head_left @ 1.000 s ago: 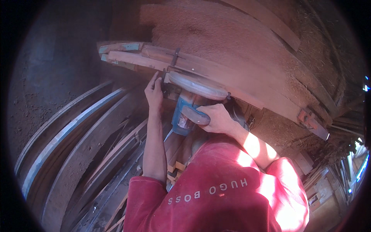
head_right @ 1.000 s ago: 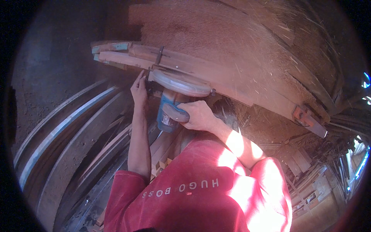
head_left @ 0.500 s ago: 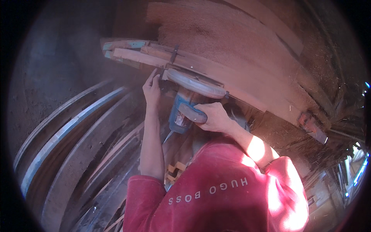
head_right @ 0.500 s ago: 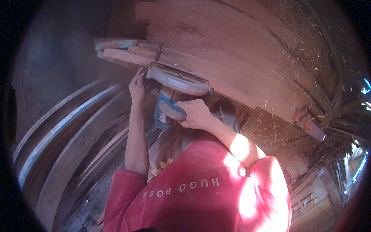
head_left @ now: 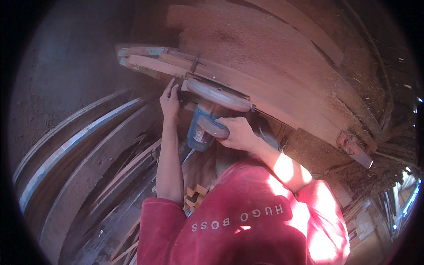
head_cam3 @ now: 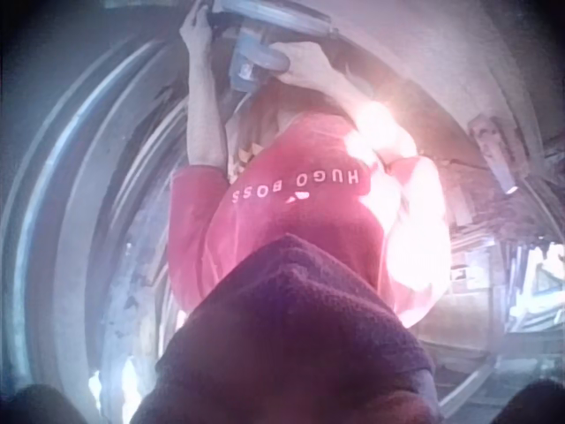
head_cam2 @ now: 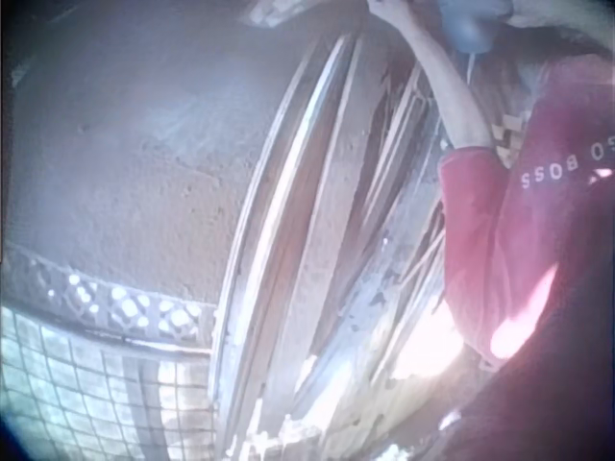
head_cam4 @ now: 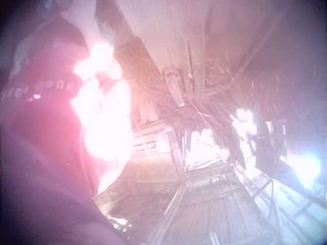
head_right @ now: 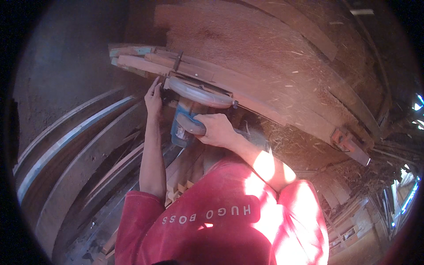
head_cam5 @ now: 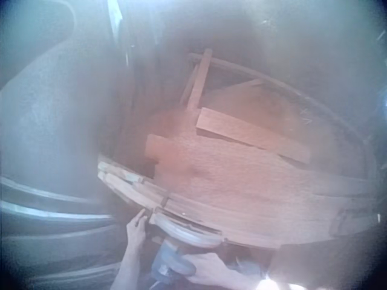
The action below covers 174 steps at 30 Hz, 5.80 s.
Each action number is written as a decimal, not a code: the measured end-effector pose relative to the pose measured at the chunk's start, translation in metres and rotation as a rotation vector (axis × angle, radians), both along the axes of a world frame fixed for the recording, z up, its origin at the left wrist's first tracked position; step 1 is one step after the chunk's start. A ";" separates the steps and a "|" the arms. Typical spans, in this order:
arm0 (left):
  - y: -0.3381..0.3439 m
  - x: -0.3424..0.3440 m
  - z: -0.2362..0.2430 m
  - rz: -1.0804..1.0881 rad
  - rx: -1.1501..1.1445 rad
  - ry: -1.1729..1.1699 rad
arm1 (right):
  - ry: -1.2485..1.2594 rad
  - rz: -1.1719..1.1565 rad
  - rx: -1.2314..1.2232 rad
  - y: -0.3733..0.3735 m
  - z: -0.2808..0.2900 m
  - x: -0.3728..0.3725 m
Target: The person uses a power sander to smooth a wooden beam, then switches to a circular saw to cut through the same piece of wood.
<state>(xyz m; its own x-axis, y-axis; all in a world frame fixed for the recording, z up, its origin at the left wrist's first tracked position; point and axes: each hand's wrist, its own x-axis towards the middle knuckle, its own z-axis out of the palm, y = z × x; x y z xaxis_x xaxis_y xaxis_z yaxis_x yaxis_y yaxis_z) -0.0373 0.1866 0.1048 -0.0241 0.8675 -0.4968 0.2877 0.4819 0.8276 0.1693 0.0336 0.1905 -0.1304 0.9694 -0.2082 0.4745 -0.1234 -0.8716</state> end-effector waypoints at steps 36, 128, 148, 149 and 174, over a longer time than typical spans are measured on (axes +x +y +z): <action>0.001 -0.022 -0.015 0.005 -0.001 0.025 | -0.041 0.033 0.007 0.002 -0.002 -0.015; -0.191 0.053 0.141 -0.514 0.527 0.349 | 0.125 -0.285 0.200 -0.268 0.074 0.112; -0.158 0.167 -0.009 -1.548 0.750 0.764 | -0.462 -2.002 -0.039 -0.572 0.077 0.052; -0.142 0.166 -0.004 -1.619 0.706 0.798 | -0.439 -2.041 -0.079 -0.566 0.071 0.038; -0.019 0.316 -0.065 -1.786 0.690 0.359 | -0.389 -2.159 -0.180 -0.357 -0.091 -0.001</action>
<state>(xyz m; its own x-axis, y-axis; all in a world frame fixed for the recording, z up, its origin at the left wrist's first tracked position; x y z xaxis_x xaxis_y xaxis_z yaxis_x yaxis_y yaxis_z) 0.2786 0.1673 0.0399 0.9573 0.0180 -0.2885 0.1716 -0.8385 0.5172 0.1686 -0.3232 0.0999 0.8691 -0.4939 -0.0281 -0.3619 -0.5961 -0.7168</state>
